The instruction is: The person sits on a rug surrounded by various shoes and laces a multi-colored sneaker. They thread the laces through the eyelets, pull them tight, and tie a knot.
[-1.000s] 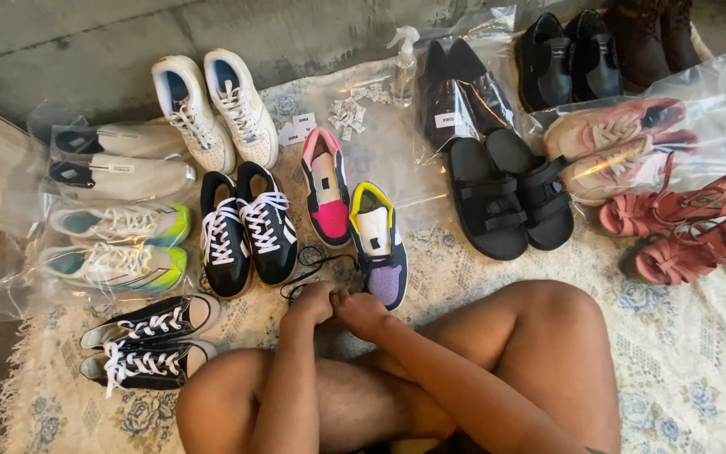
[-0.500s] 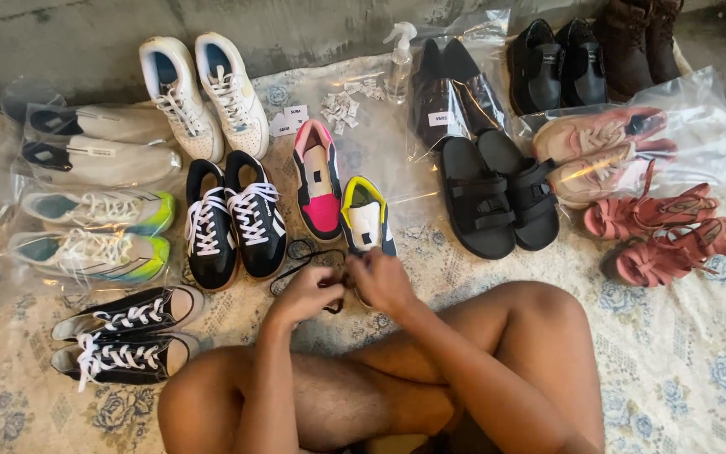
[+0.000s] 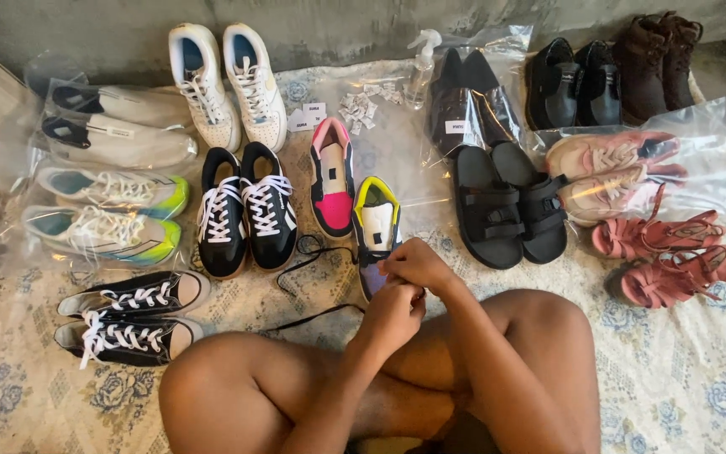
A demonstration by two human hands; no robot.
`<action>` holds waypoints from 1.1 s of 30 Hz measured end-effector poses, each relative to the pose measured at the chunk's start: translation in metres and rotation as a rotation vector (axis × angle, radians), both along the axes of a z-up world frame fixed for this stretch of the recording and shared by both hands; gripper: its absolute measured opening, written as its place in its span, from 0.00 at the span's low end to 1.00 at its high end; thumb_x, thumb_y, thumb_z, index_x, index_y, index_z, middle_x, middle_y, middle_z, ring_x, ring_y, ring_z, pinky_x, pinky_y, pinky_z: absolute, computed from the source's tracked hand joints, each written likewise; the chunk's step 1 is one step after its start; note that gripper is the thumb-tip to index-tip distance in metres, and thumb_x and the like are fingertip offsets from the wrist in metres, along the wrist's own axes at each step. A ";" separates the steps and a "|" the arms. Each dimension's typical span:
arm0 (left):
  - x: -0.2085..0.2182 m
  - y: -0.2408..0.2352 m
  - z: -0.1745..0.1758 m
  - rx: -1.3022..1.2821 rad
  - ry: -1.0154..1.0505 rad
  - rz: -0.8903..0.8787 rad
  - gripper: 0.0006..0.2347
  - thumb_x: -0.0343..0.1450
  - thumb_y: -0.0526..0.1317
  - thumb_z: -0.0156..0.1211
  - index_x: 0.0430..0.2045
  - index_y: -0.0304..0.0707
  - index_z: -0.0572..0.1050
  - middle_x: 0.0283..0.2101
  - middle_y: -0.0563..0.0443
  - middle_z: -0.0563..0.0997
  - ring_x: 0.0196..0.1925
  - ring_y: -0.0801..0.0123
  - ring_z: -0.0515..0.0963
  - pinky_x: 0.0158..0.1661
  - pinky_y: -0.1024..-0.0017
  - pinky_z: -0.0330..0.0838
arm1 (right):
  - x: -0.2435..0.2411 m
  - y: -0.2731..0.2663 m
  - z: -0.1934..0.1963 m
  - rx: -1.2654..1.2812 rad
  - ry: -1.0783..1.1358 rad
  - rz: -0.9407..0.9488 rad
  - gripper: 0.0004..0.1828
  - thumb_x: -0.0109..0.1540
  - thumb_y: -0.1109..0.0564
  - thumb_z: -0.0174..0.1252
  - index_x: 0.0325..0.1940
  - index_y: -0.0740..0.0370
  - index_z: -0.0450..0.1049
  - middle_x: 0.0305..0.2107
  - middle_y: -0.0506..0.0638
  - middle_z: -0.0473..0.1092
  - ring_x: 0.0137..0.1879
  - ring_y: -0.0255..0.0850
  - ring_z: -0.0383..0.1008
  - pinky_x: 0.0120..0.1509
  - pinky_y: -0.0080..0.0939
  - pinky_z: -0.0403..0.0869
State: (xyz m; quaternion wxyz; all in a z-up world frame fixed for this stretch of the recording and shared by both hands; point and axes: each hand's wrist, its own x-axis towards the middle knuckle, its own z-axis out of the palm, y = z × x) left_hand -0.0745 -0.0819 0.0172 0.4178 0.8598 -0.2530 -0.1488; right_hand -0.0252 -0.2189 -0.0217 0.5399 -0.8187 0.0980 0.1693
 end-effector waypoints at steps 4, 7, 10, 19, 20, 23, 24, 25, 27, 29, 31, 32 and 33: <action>0.007 -0.013 0.001 0.130 0.006 0.023 0.09 0.71 0.34 0.56 0.17 0.34 0.76 0.19 0.40 0.77 0.28 0.47 0.83 0.31 0.60 0.80 | 0.021 -0.009 -0.028 -0.103 -0.038 0.062 0.13 0.53 0.46 0.67 0.26 0.57 0.86 0.22 0.60 0.77 0.32 0.52 0.76 0.40 0.52 0.74; 0.009 -0.029 -0.015 0.289 0.061 0.038 0.07 0.67 0.38 0.60 0.22 0.32 0.80 0.23 0.36 0.80 0.34 0.41 0.86 0.33 0.49 0.82 | 0.029 -0.015 -0.038 -0.207 0.000 0.064 0.13 0.50 0.43 0.69 0.26 0.54 0.86 0.22 0.57 0.77 0.35 0.52 0.79 0.43 0.52 0.76; 0.004 -0.043 -0.015 0.315 0.059 0.073 0.06 0.65 0.37 0.62 0.23 0.32 0.80 0.25 0.32 0.82 0.35 0.36 0.86 0.34 0.47 0.82 | 0.032 -0.018 -0.041 -0.306 0.066 0.101 0.11 0.52 0.43 0.67 0.24 0.49 0.86 0.22 0.50 0.79 0.37 0.50 0.81 0.45 0.49 0.78; 0.002 -0.039 0.033 0.207 0.128 0.066 0.07 0.67 0.34 0.61 0.25 0.25 0.80 0.24 0.34 0.80 0.33 0.40 0.85 0.36 0.51 0.82 | 0.042 -0.033 -0.016 -0.263 -0.060 0.115 0.10 0.54 0.52 0.63 0.31 0.55 0.89 0.20 0.57 0.78 0.29 0.54 0.78 0.40 0.50 0.77; 0.002 -0.031 0.044 0.201 0.147 -0.021 0.09 0.68 0.35 0.61 0.29 0.22 0.80 0.29 0.29 0.81 0.39 0.35 0.83 0.40 0.46 0.78 | 0.040 -0.033 -0.011 -0.342 -0.074 0.143 0.11 0.55 0.50 0.63 0.32 0.55 0.87 0.25 0.58 0.79 0.37 0.58 0.79 0.45 0.56 0.77; 0.016 0.006 0.066 0.176 0.240 -0.067 0.12 0.69 0.39 0.59 0.36 0.25 0.82 0.37 0.28 0.84 0.47 0.34 0.82 0.48 0.47 0.75 | 0.034 -0.033 0.008 -0.432 -0.137 0.196 0.10 0.58 0.51 0.62 0.34 0.55 0.86 0.30 0.57 0.81 0.42 0.60 0.81 0.48 0.58 0.78; 0.022 0.023 0.070 0.161 0.312 -0.019 0.13 0.69 0.40 0.57 0.39 0.30 0.83 0.40 0.33 0.85 0.49 0.39 0.83 0.51 0.53 0.76 | 0.031 -0.030 0.015 -0.438 -0.191 0.227 0.09 0.60 0.54 0.60 0.33 0.54 0.86 0.30 0.54 0.81 0.39 0.58 0.81 0.47 0.54 0.79; 0.036 0.037 0.042 0.157 0.315 -0.018 0.13 0.69 0.40 0.57 0.39 0.30 0.83 0.40 0.33 0.85 0.49 0.39 0.83 0.51 0.53 0.76 | 0.026 -0.030 0.021 -0.441 -0.189 0.231 0.09 0.60 0.54 0.60 0.33 0.54 0.86 0.30 0.54 0.81 0.39 0.58 0.81 0.47 0.54 0.79; 0.062 0.068 -0.012 0.322 0.220 0.083 0.13 0.71 0.42 0.57 0.40 0.34 0.83 0.40 0.33 0.85 0.48 0.41 0.84 0.49 0.50 0.76 | 0.017 -0.028 0.034 -0.344 -0.396 0.283 0.10 0.63 0.63 0.57 0.36 0.61 0.84 0.30 0.58 0.80 0.37 0.56 0.81 0.45 0.54 0.79; 0.067 0.085 -0.001 0.266 0.225 0.086 0.12 0.70 0.39 0.57 0.42 0.33 0.83 0.41 0.32 0.85 0.49 0.40 0.83 0.50 0.51 0.77 | 0.008 -0.029 0.034 -0.296 -0.491 0.268 0.07 0.62 0.64 0.58 0.37 0.63 0.83 0.30 0.59 0.79 0.34 0.57 0.80 0.41 0.54 0.78; 0.070 0.088 0.002 0.203 0.238 0.088 0.12 0.70 0.36 0.57 0.44 0.33 0.83 0.42 0.32 0.85 0.50 0.39 0.83 0.51 0.52 0.77 | 0.001 -0.034 0.031 -0.252 -0.580 0.257 0.05 0.62 0.65 0.60 0.37 0.65 0.82 0.30 0.60 0.78 0.32 0.57 0.79 0.38 0.55 0.77; 0.071 0.088 -0.002 0.084 0.222 0.128 0.13 0.70 0.36 0.59 0.48 0.35 0.81 0.43 0.31 0.85 0.48 0.42 0.84 0.49 0.53 0.77 | -0.002 -0.034 0.028 -0.209 -0.623 0.230 0.06 0.63 0.66 0.59 0.39 0.64 0.82 0.30 0.59 0.78 0.31 0.55 0.77 0.36 0.54 0.75; 0.071 0.089 -0.005 -0.035 0.205 0.167 0.15 0.71 0.36 0.62 0.52 0.37 0.80 0.43 0.31 0.85 0.46 0.45 0.84 0.47 0.54 0.77 | -0.004 -0.035 0.024 -0.166 -0.667 0.202 0.07 0.63 0.67 0.58 0.40 0.64 0.81 0.30 0.58 0.77 0.30 0.53 0.76 0.34 0.53 0.73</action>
